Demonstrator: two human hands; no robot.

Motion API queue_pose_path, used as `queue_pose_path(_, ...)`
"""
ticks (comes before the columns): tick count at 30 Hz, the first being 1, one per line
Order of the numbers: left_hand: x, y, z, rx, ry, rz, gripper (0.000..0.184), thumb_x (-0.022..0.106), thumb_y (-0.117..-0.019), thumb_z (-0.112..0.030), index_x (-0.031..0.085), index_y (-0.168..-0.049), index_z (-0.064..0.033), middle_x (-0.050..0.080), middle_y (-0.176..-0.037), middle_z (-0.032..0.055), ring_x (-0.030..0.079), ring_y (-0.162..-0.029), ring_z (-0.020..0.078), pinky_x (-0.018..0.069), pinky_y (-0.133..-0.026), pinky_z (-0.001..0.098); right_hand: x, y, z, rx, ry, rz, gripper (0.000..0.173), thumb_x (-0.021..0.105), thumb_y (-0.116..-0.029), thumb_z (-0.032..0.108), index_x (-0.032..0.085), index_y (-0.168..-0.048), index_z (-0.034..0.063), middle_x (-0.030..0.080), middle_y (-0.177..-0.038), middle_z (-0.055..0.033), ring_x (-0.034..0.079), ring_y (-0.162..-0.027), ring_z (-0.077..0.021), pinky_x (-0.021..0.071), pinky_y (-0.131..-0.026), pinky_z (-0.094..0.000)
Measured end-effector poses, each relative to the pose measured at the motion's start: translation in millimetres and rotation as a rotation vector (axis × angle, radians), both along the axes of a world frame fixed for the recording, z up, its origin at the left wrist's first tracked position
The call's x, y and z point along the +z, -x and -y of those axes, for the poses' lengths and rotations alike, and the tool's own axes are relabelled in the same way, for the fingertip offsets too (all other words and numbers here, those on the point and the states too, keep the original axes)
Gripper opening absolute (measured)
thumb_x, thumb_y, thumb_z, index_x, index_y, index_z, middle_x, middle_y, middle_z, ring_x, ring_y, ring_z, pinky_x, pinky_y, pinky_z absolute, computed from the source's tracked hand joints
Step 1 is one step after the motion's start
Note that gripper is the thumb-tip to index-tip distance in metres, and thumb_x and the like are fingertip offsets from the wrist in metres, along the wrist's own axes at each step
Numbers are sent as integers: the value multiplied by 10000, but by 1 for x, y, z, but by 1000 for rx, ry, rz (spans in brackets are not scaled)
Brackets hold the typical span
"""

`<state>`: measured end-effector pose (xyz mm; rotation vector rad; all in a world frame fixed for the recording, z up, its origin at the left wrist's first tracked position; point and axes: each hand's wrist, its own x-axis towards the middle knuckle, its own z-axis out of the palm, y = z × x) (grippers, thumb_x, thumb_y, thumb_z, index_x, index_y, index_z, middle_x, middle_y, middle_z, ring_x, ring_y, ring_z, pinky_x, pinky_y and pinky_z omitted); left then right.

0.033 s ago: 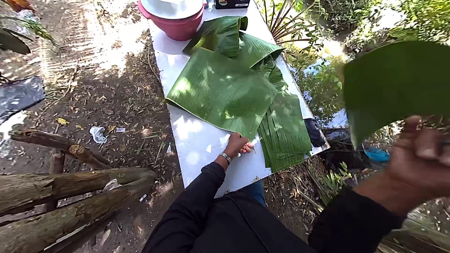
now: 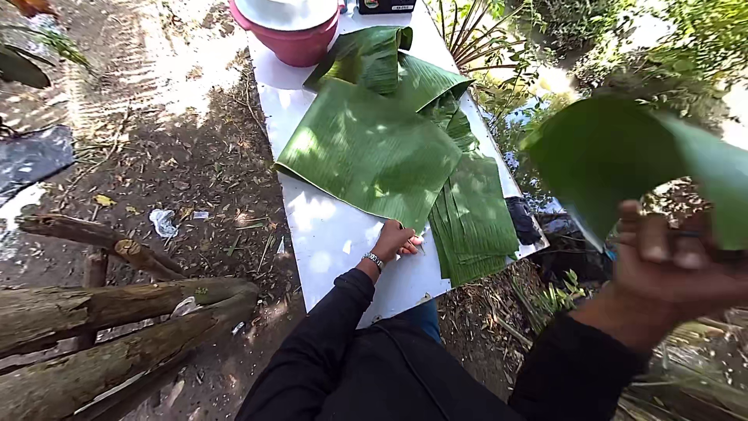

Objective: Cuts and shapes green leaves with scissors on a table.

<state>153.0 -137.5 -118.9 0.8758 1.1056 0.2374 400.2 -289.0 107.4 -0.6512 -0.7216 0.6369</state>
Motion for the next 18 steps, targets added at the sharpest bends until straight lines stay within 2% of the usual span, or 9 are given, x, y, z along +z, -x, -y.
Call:
queue_pose_path(2,7,8,3,-98,-26,23,365,641,-1028,-314,622,-1100,43,738,-856,115,712,-626,161,595,-575,284,-24,40,-17,185,214,12,144,696,-865,328,744,-849,193,648,-596,12,586,-468,-71,543,-499,-250)
queue_pose_path(4,17,26,9,-168,-47,29,510,595,-1033,-452,605,-1164,41,748,-945,151,742,-705,210,624,-642,343,-40,77,-27,417,311,74,124,742,-854,304,763,-960,244,728,-735,3,635,-514,-65,528,-442,-235)
queue_pose_path(7,40,71,22,-148,42,120,679,339,-1076,-588,621,-1181,20,747,-934,124,745,-734,212,627,-641,369,-51,114,-32,779,237,161,130,717,-930,235,778,-1043,252,767,-869,58,688,-653,-7,571,-551,-182)
queue_pose_path(9,48,106,33,-99,161,363,807,189,-1014,-729,640,-1161,-76,755,-954,63,746,-825,182,630,-687,360,-60,125,-35,950,143,150,158,704,-945,237,763,-1091,255,767,-929,93,688,-718,28,567,-610,-152)
queue_pose_path(11,43,135,49,110,280,650,801,396,-907,-823,686,-1168,-123,763,-1038,70,741,-948,189,626,-817,377,-69,129,-37,1064,59,114,214,715,-932,227,744,-1143,248,761,-1017,109,695,-835,39,578,-736,-156)
queue_pose_path(12,39,146,59,250,321,783,732,558,-859,-783,724,-1139,-127,764,-1054,87,739,-976,204,619,-868,400,-74,129,-41,1105,47,115,221,717,-926,232,742,-1144,250,759,-1042,109,697,-874,34,581,-773,-166)
queue_pose_path(14,37,168,75,509,257,952,501,731,-850,-588,775,-1084,-146,775,-1024,81,751,-955,175,627,-870,378,-92,126,-54,1174,121,173,108,712,-932,269,767,-1024,264,753,-912,133,671,-742,60,557,-652,-139)
queue_pose_path(16,35,198,83,764,106,826,277,783,-876,-342,739,-1036,-120,771,-938,89,757,-865,164,645,-779,360,-118,124,-67,1205,373,281,134,708,-942,305,765,-838,243,688,-687,139,589,-550,58,487,-506,-140)
queue_pose_path(18,22,239,78,827,-132,486,360,813,-834,-188,635,-1120,-62,757,-927,111,755,-826,183,649,-743,365,-153,124,-74,1150,709,372,234,690,-936,247,667,-714,180,599,-569,98,546,-483,-4,482,-499,-200)
